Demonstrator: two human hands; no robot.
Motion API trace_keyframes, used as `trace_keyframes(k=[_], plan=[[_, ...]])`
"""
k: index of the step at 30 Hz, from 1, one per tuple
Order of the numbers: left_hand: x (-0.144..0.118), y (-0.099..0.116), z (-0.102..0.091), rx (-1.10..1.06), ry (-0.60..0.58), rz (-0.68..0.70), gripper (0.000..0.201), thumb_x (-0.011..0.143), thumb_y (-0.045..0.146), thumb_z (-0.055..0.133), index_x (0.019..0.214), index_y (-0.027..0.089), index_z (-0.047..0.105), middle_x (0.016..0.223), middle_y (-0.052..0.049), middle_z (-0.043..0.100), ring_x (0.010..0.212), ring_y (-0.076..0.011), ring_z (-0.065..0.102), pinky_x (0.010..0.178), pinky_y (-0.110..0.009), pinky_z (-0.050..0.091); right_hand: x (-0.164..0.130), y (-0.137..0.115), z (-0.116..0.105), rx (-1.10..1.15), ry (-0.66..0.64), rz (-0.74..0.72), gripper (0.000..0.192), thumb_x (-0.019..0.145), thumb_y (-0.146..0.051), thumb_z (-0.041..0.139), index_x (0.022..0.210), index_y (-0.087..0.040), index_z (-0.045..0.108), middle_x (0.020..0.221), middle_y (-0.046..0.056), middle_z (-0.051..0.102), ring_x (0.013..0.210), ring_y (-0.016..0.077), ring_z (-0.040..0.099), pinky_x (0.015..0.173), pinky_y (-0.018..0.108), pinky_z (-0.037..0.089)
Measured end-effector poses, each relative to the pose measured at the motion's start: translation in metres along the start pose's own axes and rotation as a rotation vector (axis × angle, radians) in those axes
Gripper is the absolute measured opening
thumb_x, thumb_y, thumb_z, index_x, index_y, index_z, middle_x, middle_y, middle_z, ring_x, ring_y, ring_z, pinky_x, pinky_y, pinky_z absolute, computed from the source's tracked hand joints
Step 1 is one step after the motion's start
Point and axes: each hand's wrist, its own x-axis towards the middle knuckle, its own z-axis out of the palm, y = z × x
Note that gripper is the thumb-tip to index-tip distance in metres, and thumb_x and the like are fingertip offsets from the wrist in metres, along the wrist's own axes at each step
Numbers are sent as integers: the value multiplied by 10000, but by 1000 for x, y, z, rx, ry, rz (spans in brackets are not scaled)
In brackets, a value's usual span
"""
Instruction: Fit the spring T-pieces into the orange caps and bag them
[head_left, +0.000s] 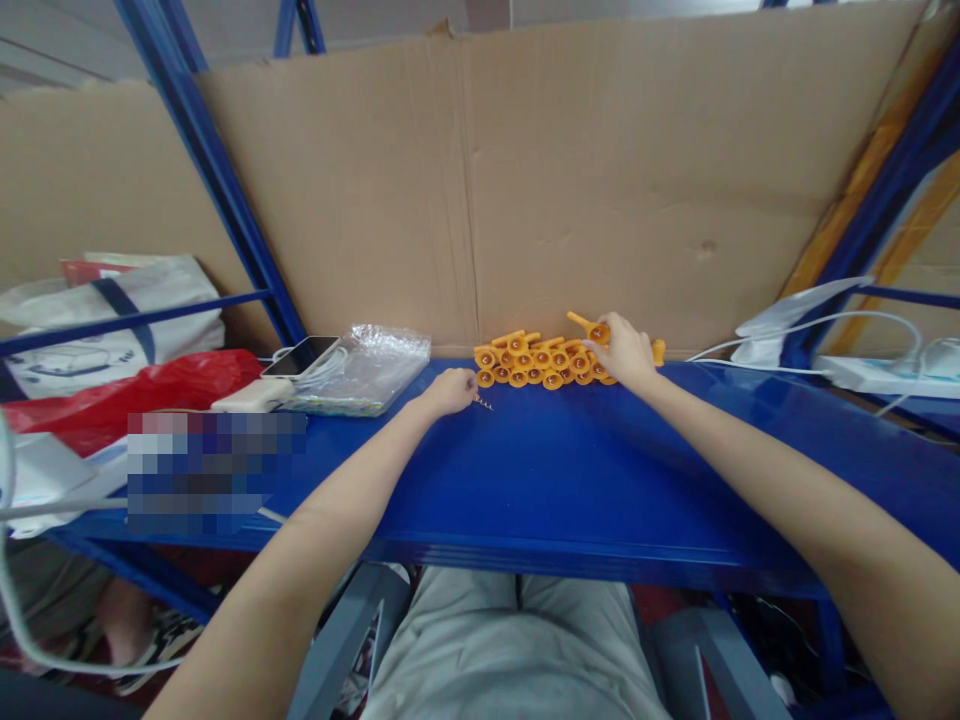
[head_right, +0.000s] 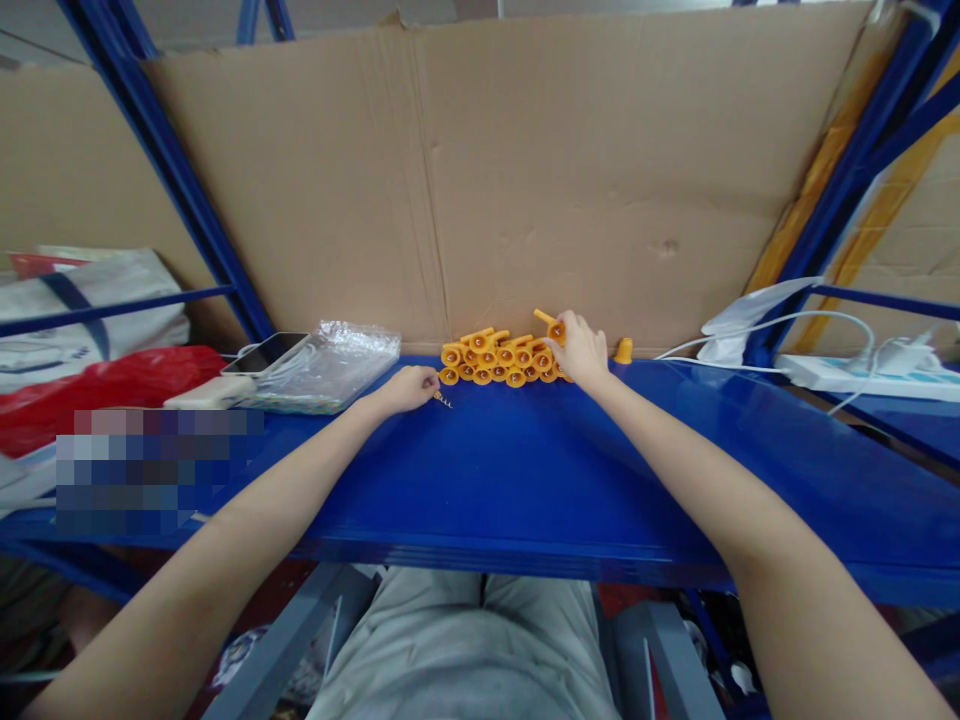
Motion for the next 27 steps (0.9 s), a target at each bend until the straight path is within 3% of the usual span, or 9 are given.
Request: trace_keyframes(k=[9,12,16,20,24,27], plan=[[1,0,3,-51,4,26,179,843,153,536,820,197,708,850,-61,774,807,-198,718,703,-240,497,10,-10,10,22,-239,101,333,848,-408,703,1130,-250,625,1191,125,710,1132,357,638,976,574,438],[1,1,2,-53,4,21,174,844,151,541,818,192,708,851,-66,773,809,-201,718,709,-245,498,18,-3,5,140,-261,96,306,881,-424,662,1127,-242,669,1149,108,731,1098,310,663,990,519,462],[0,2,2,-69,14,32,175,839,150,543,791,202,704,820,-48,766,801,-198,715,715,-245,502,38,25,-8,181,-137,161,280,924,-343,579,1133,-198,695,1169,130,730,1090,274,672,981,433,494],[0,3,1,-65,16,31,185,844,142,535,785,198,702,829,-58,766,814,-206,717,722,-252,503,51,68,-24,-5,-98,323,374,909,-252,558,1258,-181,671,1255,163,698,1196,308,641,1008,452,489],[-1,5,0,-58,11,33,182,842,144,538,787,202,701,851,-59,770,827,-208,718,720,-249,503,47,109,-27,-200,-236,455,470,882,-199,561,1346,-179,632,1392,194,621,1281,342,593,1008,481,490],[-1,5,0,-56,9,36,180,837,144,540,791,203,704,862,-55,771,835,-206,717,715,-245,504,40,128,-17,-204,-297,453,482,843,-181,623,1318,-100,645,1336,244,644,1227,354,633,961,436,523]])
